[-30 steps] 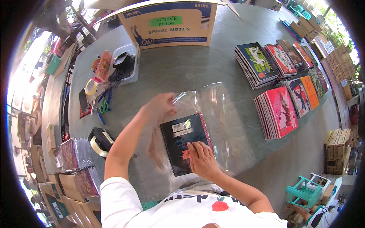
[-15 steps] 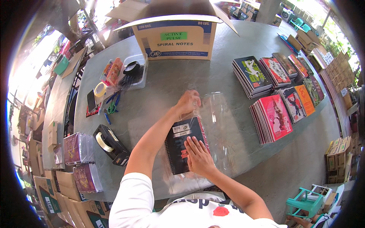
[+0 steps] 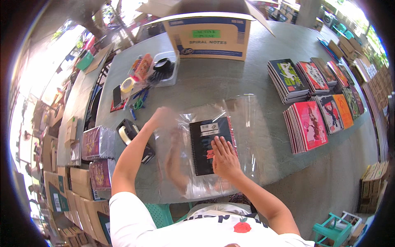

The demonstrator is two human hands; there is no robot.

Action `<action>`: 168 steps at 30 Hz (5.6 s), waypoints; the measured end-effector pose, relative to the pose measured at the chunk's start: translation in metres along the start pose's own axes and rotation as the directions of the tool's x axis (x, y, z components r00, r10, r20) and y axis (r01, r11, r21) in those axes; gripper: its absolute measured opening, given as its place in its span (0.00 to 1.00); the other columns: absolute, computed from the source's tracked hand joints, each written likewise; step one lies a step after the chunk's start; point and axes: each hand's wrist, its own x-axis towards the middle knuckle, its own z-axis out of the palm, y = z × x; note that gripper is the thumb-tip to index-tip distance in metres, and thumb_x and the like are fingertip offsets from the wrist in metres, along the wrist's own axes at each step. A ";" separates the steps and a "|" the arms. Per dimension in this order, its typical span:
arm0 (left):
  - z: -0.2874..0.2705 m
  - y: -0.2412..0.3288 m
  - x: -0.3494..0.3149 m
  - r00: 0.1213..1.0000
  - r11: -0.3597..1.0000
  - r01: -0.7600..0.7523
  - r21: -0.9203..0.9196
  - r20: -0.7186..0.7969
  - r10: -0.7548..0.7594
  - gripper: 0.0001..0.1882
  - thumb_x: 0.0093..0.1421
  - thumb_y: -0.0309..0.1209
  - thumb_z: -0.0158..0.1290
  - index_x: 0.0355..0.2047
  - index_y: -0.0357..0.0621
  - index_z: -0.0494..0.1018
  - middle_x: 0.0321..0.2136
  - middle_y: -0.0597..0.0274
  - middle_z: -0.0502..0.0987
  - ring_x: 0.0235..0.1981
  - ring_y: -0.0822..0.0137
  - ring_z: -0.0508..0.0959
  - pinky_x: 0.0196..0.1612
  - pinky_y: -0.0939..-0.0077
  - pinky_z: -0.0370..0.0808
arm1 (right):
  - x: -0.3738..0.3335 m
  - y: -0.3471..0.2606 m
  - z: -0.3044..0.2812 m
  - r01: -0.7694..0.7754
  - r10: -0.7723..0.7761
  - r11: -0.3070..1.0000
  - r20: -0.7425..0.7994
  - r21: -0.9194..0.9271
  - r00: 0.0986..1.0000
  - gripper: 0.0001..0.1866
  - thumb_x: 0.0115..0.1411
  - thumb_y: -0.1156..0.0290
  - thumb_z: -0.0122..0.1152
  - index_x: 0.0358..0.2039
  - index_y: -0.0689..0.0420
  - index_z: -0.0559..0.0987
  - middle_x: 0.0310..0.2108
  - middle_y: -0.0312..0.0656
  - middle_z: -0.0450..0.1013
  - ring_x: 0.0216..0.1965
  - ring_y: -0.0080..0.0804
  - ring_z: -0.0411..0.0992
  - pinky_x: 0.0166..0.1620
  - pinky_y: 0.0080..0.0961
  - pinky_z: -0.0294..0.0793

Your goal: The person places stacks of spiral notebooks into plastic sleeves, folds the edges of the sleeves, and applies tape from a dispenser to seal the packages.

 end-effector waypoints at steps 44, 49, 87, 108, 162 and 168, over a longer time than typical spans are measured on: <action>0.126 0.137 -0.073 0.924 0.935 -0.355 -0.002 0.149 0.351 0.11 0.49 0.30 0.49 0.25 0.30 0.69 0.26 0.44 0.71 0.31 0.49 0.74 0.37 0.61 0.71 | 0.173 0.087 -0.015 0.126 -0.233 0.962 0.484 0.242 0.843 0.43 0.48 0.35 0.50 0.59 0.47 0.59 0.52 0.48 0.64 0.56 0.48 0.58 0.57 0.51 0.50; 0.129 0.137 -0.076 0.951 0.958 -0.287 0.018 0.122 0.283 0.11 0.48 0.32 0.52 0.23 0.33 0.71 0.26 0.44 0.72 0.30 0.48 0.76 0.36 0.61 0.73 | 0.201 0.030 -0.021 0.086 -0.196 0.953 0.372 0.292 0.907 0.32 0.49 0.52 0.57 0.54 0.49 0.64 0.36 0.44 0.74 0.38 0.44 0.72 0.41 0.37 0.70; 0.084 -0.049 -0.213 0.433 0.859 0.294 -0.420 -0.742 -0.511 0.08 0.48 0.27 0.54 0.17 0.36 0.70 0.18 0.51 0.76 0.20 0.61 0.77 0.26 0.66 0.73 | 0.046 0.061 -0.041 0.090 -0.105 0.992 0.189 0.085 0.976 0.37 0.41 0.49 0.65 0.54 0.41 0.66 0.52 0.32 0.66 0.59 0.43 0.53 0.58 0.47 0.46; 0.078 0.091 -0.064 0.927 0.944 0.248 -0.216 -0.230 -0.296 0.37 0.38 0.53 0.63 0.41 0.37 0.69 0.37 0.49 0.73 0.41 0.53 0.73 0.43 0.64 0.70 | 0.030 0.117 0.000 -0.413 0.356 0.671 0.221 0.615 0.908 0.50 0.45 0.53 0.68 0.61 0.56 0.49 0.49 0.50 0.66 0.52 0.42 0.62 0.54 0.33 0.62; 0.002 0.217 -0.205 0.446 0.353 -0.807 0.473 0.097 0.890 0.12 0.44 0.30 0.54 0.31 0.43 0.71 0.20 0.68 0.68 0.26 0.68 0.72 0.41 0.66 0.68 | -0.022 0.051 -0.091 0.430 -0.286 0.898 -0.614 0.097 0.736 0.21 0.46 0.69 0.64 0.43 0.56 0.74 0.46 0.38 0.70 0.49 0.36 0.67 0.53 0.39 0.65; -0.047 0.230 -0.203 0.375 0.411 -0.835 0.366 -0.166 0.912 0.13 0.47 0.36 0.57 0.31 0.42 0.72 0.18 0.67 0.70 0.23 0.68 0.72 0.30 0.78 0.70 | -0.011 0.038 -0.099 0.420 -0.394 0.907 -0.407 -0.028 0.824 0.19 0.51 0.74 0.55 0.46 0.52 0.74 0.52 0.34 0.67 0.55 0.31 0.63 0.60 0.38 0.55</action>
